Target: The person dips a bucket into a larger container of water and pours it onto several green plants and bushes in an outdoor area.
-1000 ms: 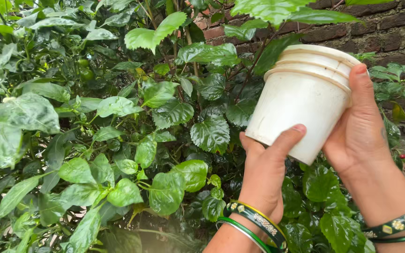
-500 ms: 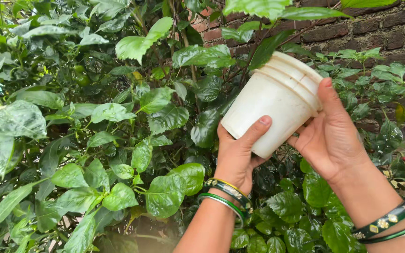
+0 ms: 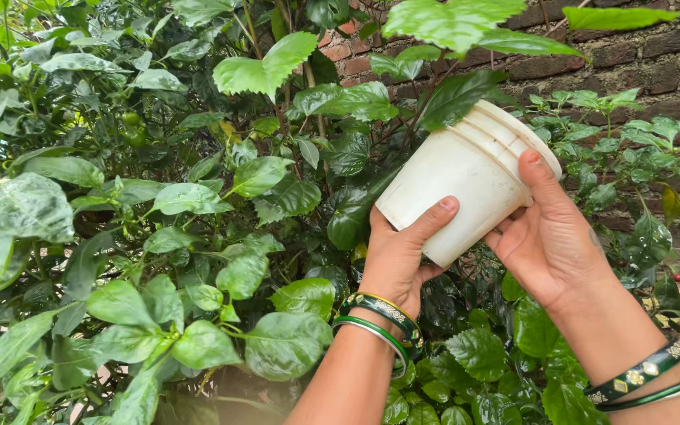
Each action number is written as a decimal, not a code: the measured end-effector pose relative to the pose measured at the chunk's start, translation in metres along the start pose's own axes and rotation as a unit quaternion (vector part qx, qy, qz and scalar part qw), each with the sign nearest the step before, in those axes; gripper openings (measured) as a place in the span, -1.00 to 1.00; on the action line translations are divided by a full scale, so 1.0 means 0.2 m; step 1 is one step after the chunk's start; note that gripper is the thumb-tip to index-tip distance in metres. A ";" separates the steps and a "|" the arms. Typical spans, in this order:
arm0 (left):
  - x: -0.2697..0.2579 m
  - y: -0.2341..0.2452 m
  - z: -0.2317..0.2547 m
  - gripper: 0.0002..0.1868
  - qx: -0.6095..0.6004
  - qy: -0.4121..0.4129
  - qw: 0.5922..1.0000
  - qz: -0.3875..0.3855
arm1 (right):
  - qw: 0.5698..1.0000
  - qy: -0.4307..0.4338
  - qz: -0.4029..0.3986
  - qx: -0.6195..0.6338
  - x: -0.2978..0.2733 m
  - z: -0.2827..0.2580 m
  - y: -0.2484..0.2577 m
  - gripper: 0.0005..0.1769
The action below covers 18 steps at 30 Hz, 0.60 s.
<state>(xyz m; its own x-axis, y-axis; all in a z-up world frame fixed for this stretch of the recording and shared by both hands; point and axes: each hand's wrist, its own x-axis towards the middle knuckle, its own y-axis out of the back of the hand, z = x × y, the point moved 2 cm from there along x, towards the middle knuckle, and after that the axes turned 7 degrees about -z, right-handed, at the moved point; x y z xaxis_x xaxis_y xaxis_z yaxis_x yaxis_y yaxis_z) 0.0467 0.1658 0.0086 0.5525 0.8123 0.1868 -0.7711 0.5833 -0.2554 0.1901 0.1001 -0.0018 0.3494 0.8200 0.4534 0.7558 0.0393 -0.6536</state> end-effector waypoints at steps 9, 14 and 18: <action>0.06 -0.09 -0.01 0.02 0.019 -0.001 1.000 -0.017 | 1.000 0.009 0.020 0.003 0.03 -0.06 0.08 -0.12; 0.06 -0.08 -0.08 -0.14 -0.048 -0.005 0.995 -0.086 | 0.999 0.015 0.020 -0.048 0.04 -0.07 0.13 -0.14; 0.01 -0.04 -0.13 -0.29 -0.094 -0.002 0.987 -0.133 | 0.995 0.034 0.007 -0.097 0.03 -0.06 0.11 -0.17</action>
